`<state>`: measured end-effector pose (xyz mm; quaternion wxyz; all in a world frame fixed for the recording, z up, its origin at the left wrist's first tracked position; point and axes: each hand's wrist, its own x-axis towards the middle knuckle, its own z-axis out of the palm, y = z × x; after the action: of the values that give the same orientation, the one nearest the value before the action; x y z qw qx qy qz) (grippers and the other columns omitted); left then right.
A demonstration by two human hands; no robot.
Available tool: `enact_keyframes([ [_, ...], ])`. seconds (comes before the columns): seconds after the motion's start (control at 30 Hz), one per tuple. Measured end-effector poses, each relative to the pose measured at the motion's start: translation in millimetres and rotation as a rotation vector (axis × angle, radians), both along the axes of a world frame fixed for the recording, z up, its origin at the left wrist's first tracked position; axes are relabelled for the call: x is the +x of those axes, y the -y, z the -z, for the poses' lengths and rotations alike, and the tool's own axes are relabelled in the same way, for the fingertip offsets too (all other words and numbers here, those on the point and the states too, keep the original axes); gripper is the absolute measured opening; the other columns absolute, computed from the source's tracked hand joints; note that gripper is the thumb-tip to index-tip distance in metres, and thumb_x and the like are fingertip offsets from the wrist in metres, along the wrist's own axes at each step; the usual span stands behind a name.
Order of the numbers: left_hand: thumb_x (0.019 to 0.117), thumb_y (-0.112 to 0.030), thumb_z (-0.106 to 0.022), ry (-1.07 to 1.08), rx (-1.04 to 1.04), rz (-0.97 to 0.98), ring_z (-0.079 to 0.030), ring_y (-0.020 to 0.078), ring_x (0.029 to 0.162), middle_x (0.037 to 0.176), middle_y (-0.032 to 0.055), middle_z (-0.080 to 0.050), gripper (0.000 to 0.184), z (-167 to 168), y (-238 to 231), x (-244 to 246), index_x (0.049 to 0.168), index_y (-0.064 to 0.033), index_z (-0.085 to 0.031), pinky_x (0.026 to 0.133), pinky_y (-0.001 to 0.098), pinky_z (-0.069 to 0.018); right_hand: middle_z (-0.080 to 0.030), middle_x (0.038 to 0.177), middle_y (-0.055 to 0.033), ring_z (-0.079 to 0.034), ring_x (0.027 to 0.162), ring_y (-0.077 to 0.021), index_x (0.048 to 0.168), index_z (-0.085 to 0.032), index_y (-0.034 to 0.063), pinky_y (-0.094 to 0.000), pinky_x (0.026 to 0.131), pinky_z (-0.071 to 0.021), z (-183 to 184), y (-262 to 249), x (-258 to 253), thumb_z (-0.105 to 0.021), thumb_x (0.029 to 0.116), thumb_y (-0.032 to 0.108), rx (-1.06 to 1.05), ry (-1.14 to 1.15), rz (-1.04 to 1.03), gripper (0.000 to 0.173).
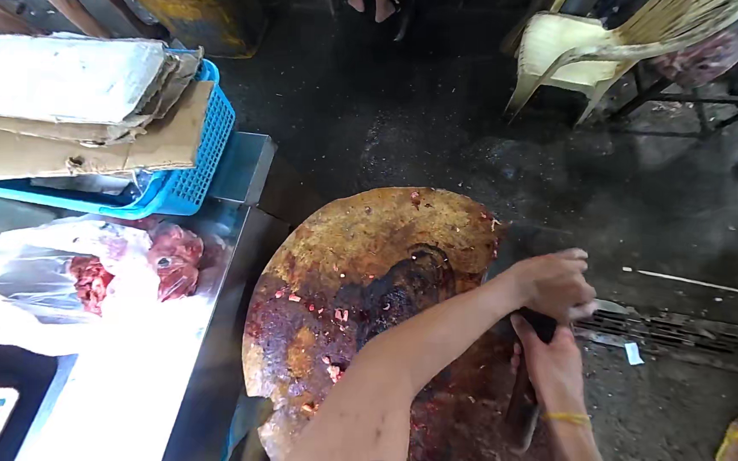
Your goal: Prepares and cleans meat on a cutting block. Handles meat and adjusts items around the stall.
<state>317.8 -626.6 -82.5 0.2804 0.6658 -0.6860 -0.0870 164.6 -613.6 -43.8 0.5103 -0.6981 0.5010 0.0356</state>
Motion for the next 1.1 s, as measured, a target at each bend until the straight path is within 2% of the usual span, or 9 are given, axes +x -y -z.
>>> enact_keyframes([
  [0.23,0.0964,-0.023,-0.062,0.057,-0.004,-0.4,-0.067,0.0197,0.088,0.069,0.0023,-0.065,0.028,3,-101,103,0.074,-0.0095,-0.071,0.124,0.0455,-0.0249,-0.06,0.07,-0.007,-0.057,0.046,-0.0159,0.135,-0.051,0.0081,-0.0341,0.044,-0.0527,1,-40,115,-0.073,0.0967,0.037,-0.025,-0.074,-0.426,0.052],
  [0.4,0.0944,-0.027,-0.059,0.04,-0.003,-0.87,-0.068,0.0168,0.088,0.068,-0.0027,-0.067,0.029,9,-190,84,0.07,-0.0147,-0.07,0.126,0.0492,-0.0214,-0.065,0.081,-0.0119,-0.061,0.054,-0.0217,0.133,-0.056,0.0106,-0.0432,0.054,-0.0556,2,-65,130,-0.074,0.0927,0.046,-0.099,-0.153,-0.848,0.056],
  [0.53,0.1028,-0.032,-0.049,-0.137,0.152,-0.779,-0.065,0.0219,0.114,0.093,0.0033,-0.075,0.036,3,-162,92,0.094,-0.0109,-0.076,0.126,0.0479,-0.0177,-0.064,0.076,-0.0135,-0.059,0.052,-0.0216,0.131,-0.059,0.005,-0.0426,0.052,-0.055,-2,-50,134,-0.071,0.096,0.044,-0.19,-0.161,-0.773,0.054],
  [0.63,0.1036,-0.03,-0.049,-0.132,0.134,-0.69,-0.066,0.0232,0.108,0.09,0.0051,-0.074,0.035,-2,-148,109,0.093,-0.0088,-0.076,0.124,0.0462,-0.0198,-0.06,0.068,-0.0092,-0.057,0.047,-0.0175,0.126,-0.059,0.0041,-0.0371,0.048,-0.0538,-7,-45,145,-0.07,0.0967,0.045,-0.246,-0.197,-0.747,0.051],
  [0.73,0.0979,-0.025,-0.058,-0.077,-0.023,-0.932,-0.067,0.0205,0.099,0.08,0.0016,-0.072,0.028,7,-192,72,0.08,-0.0126,-0.075,0.121,0.0445,-0.0279,-0.065,0.078,-0.0124,-0.06,0.054,-0.0213,0.127,-0.061,0.0029,-0.0421,0.053,-0.0554,-7,-62,137,-0.075,0.0926,0.046,-0.221,-0.203,-1.0,0.057],
  [0.83,0.0941,-0.028,-0.061,-0.017,-0.06,-1.389,-0.069,0.0184,0.094,0.078,-0.0012,-0.072,0.025,12,-248,-19,0.076,-0.0152,-0.073,0.119,0.0445,-0.0339,-0.072,0.095,-0.0221,-0.072,0.085,-0.0398,0.125,-0.066,0.0039,-0.0634,0.077,-0.0566,-11,-91,106,-0.074,0.0864,0.059,-0.315,-0.2,-1.419,0.068],
  [0.9,0.0899,-0.028,-0.062,-0.006,-0.049,-1.565,-0.069,0.0199,0.081,0.069,-0.0014,-0.069,0.025,8,-260,-66,0.07,-0.016,-0.07,0.113,0.0472,-0.0383,-0.073,0.096,-0.0203,-0.072,0.095,-0.0422,0.121,-0.067,0.0078,-0.0655,0.083,-0.0542,-13,-99,82,-0.071,0.0859,0.065,-0.358,-0.229,-1.569,0.067],
  [1.0,0.0935,-0.03,-0.06,-0.066,-0.037,-1.411,-0.071,0.0215,0.087,0.077,0.0016,-0.074,0.028,0,-237,-45,0.076,-0.0139,-0.075,0.108,0.0459,-0.0409,-0.073,0.097,-0.0213,-0.072,0.087,-0.0382,0.126,-0.067,0.0053,-0.0636,0.079,-0.0563,-9,-80,82,-0.074,0.0888,0.055,-0.344,-0.162,-1.425,0.063],
  [1.1,0.103,-0.034,-0.046,-0.181,0.15,-1.056,-0.068,0.0256,0.101,0.09,0.0088,-0.074,0.041,-8,-222,8,0.091,-0.0077,-0.074,0.114,0.046,-0.0336,-0.066,0.077,-0.0152,-0.063,0.054,-0.0249,0.128,-0.062,0.0046,-0.0465,0.054,-0.0562,-10,-77,92,-0.074,0.0936,0.045,-0.284,-0.164,-1.196,0.054],
])
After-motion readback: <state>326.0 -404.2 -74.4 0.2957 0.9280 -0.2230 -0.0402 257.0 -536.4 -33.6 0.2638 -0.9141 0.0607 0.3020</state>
